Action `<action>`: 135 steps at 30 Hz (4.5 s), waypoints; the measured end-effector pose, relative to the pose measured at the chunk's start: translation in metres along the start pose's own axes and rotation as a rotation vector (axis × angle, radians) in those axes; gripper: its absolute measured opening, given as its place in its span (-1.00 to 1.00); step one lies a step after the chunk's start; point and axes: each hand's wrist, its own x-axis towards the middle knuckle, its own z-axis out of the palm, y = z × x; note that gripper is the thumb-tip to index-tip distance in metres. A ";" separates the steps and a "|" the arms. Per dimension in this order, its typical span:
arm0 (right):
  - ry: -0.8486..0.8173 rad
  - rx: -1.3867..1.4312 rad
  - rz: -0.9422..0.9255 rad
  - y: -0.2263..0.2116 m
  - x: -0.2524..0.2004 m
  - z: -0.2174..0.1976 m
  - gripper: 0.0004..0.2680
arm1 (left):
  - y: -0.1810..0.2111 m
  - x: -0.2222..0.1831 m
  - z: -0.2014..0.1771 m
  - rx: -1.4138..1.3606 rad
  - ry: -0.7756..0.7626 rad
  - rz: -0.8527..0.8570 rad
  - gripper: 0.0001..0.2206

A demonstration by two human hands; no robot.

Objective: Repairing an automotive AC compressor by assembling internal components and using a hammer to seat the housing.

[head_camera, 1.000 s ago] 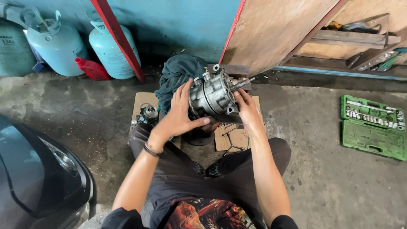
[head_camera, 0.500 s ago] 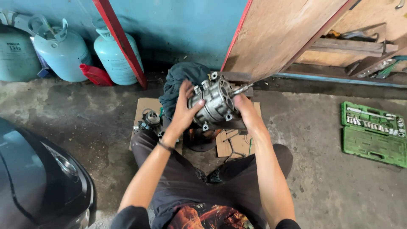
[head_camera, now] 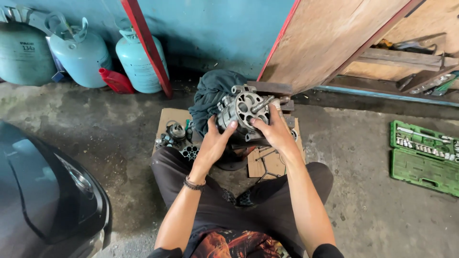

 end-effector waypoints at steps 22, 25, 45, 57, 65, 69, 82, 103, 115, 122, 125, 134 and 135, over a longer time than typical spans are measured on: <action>0.106 0.369 0.008 0.050 0.001 -0.010 -0.25 | 0.004 0.001 0.067 -0.739 -0.009 0.318 -0.34; 0.022 0.562 -0.260 0.069 0.004 -0.008 -0.15 | 0.029 -0.031 0.060 -0.657 0.047 0.318 -0.23; -0.285 0.816 -0.392 0.123 0.062 0.036 0.08 | -0.033 0.027 0.035 -0.436 0.025 0.806 -0.17; -0.245 0.826 -0.461 0.083 0.046 0.010 0.00 | -0.011 0.002 0.044 -0.509 0.004 0.721 0.04; -0.051 0.972 -0.185 0.139 0.040 0.013 -0.37 | 0.034 -0.036 0.044 -0.500 -0.050 0.563 0.14; -0.007 0.917 -0.179 0.071 0.006 -0.008 -0.43 | 0.030 -0.030 0.045 -0.587 -0.076 0.536 0.09; -0.166 1.417 -0.317 0.164 0.037 0.020 -0.45 | 0.023 -0.048 0.049 -0.311 0.038 0.709 0.13; 0.154 0.896 -0.328 0.058 -0.002 -0.016 -0.21 | -0.007 0.002 0.097 -0.527 0.078 0.724 -0.33; 0.282 -0.005 0.029 -0.045 -0.013 -0.007 -0.08 | -0.006 0.012 0.091 -0.867 0.179 0.021 -0.39; 0.274 -0.152 0.098 -0.038 -0.009 -0.006 -0.09 | -0.006 0.004 0.042 -0.185 0.098 0.160 -0.39; 0.285 -0.193 0.110 -0.031 -0.002 0.003 -0.08 | -0.015 0.015 0.036 -0.134 0.065 0.149 -0.39; 0.324 -0.259 0.109 -0.052 -0.012 0.022 -0.12 | 0.014 -0.002 0.009 0.045 -0.098 0.043 -0.30; 0.330 -0.262 0.086 -0.057 -0.014 0.024 -0.11 | 0.007 0.003 0.007 0.083 -0.088 0.055 -0.37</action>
